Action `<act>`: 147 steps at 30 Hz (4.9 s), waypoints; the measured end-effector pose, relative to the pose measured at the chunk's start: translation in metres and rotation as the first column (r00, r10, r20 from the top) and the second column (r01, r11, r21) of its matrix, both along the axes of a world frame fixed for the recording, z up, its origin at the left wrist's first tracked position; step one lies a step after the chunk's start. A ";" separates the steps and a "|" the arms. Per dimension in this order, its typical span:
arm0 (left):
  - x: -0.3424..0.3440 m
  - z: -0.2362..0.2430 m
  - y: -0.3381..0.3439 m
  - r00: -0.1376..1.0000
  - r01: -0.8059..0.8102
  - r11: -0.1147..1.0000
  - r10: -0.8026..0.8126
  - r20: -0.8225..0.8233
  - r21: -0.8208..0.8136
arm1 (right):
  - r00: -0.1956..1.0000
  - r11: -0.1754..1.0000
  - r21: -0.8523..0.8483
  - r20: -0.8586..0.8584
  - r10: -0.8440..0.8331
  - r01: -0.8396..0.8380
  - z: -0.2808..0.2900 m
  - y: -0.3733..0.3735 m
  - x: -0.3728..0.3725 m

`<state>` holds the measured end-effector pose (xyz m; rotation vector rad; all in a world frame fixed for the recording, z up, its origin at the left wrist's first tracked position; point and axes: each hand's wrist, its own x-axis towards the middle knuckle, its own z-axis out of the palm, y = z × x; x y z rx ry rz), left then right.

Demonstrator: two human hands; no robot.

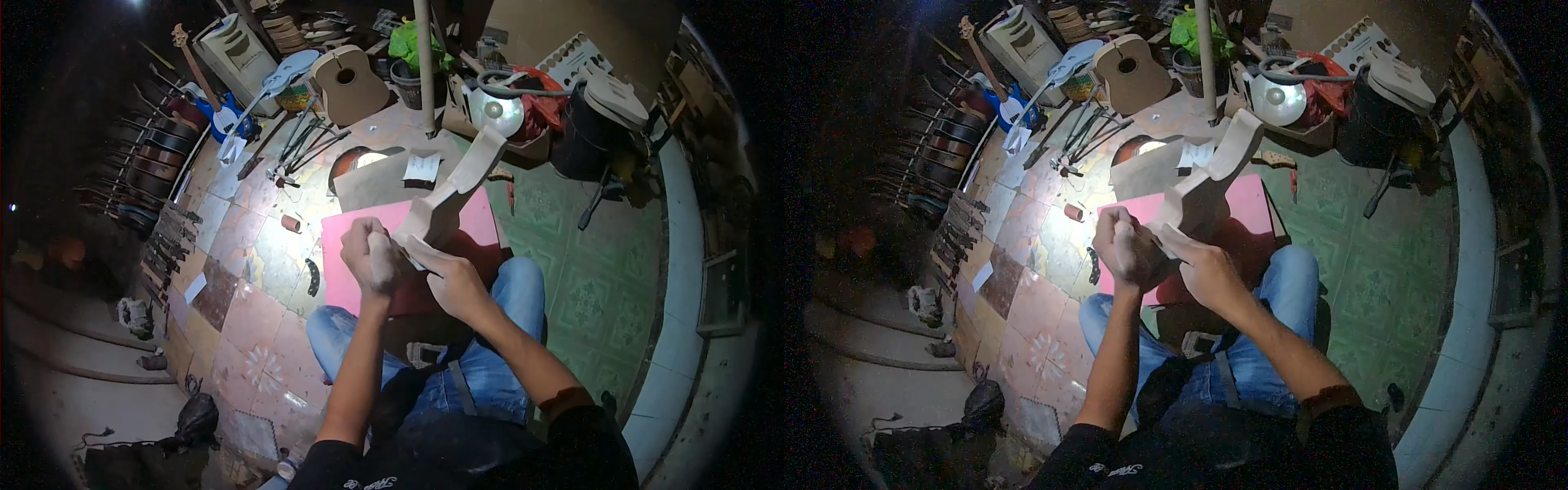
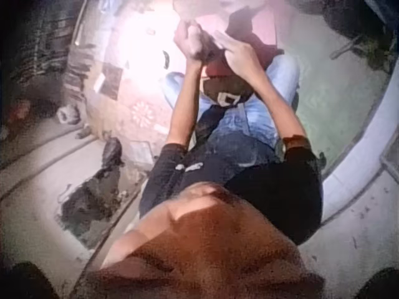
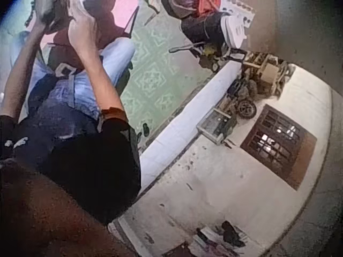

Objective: The person sands the sides and surface of a wooden guitar body using a sanding block by hand while seated at a workbench.

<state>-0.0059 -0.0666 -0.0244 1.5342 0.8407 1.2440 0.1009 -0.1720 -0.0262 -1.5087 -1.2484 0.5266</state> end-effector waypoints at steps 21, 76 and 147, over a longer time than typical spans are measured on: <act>0.014 0.002 -0.015 0.982 -0.046 0.969 0.088 -0.165 0.242 | 0.978 0.999 -0.022 0.208 -0.031 0.036 0.004 0.002 0.014; 0.031 0.012 -0.030 0.981 -0.072 0.903 0.141 -0.133 0.423 | 0.961 0.874 -0.416 -0.216 0.172 -0.250 0.029 -0.014 0.055; 0.019 0.002 -0.026 0.975 -0.101 0.913 0.170 -0.145 0.395 | 0.973 0.980 -0.163 0.183 0.143 -0.113 -0.007 -0.011 0.037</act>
